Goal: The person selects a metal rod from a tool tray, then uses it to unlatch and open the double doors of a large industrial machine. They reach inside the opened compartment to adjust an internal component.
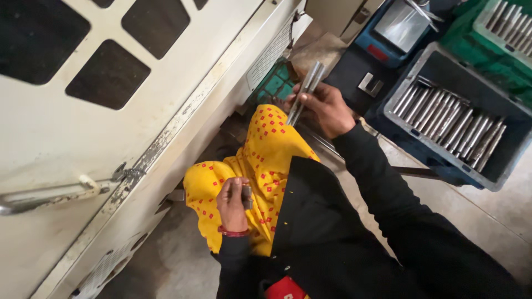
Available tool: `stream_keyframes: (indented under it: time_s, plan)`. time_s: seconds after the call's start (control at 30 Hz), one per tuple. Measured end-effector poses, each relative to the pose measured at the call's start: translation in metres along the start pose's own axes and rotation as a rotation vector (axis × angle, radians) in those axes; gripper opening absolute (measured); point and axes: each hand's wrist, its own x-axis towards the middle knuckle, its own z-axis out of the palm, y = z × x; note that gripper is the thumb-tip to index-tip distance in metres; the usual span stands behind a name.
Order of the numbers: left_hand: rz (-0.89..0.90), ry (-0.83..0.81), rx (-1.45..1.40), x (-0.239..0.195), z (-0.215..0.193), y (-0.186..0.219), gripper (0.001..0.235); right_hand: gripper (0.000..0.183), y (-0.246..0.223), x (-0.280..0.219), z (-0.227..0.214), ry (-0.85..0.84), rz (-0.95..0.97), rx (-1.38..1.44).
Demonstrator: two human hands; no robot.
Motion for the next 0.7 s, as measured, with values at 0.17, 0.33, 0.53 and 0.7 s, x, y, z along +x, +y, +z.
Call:
stream_keyframes:
  time_s: [0.17,0.33,0.53,0.7]
  plan:
    - [-0.043,-0.08,0.047,-0.012,0.005,0.02,0.024,0.027,-0.016,-0.014,0.041,-0.168,0.014,-0.014]
    - [0.008,-0.078,0.051,-0.017,0.001,0.017,0.026,0.027,-0.015,-0.016,0.041,-0.164,-0.022,-0.023]
    - [-0.031,-0.055,-0.009,-0.012,-0.01,0.003,0.026,0.024,0.01,-0.01,-0.004,0.145,0.126,0.172]
    - [-0.095,-0.035,-0.024,-0.002,-0.014,-0.004,0.027,0.018,0.05,0.006,-0.07,0.307,-0.063,0.281]
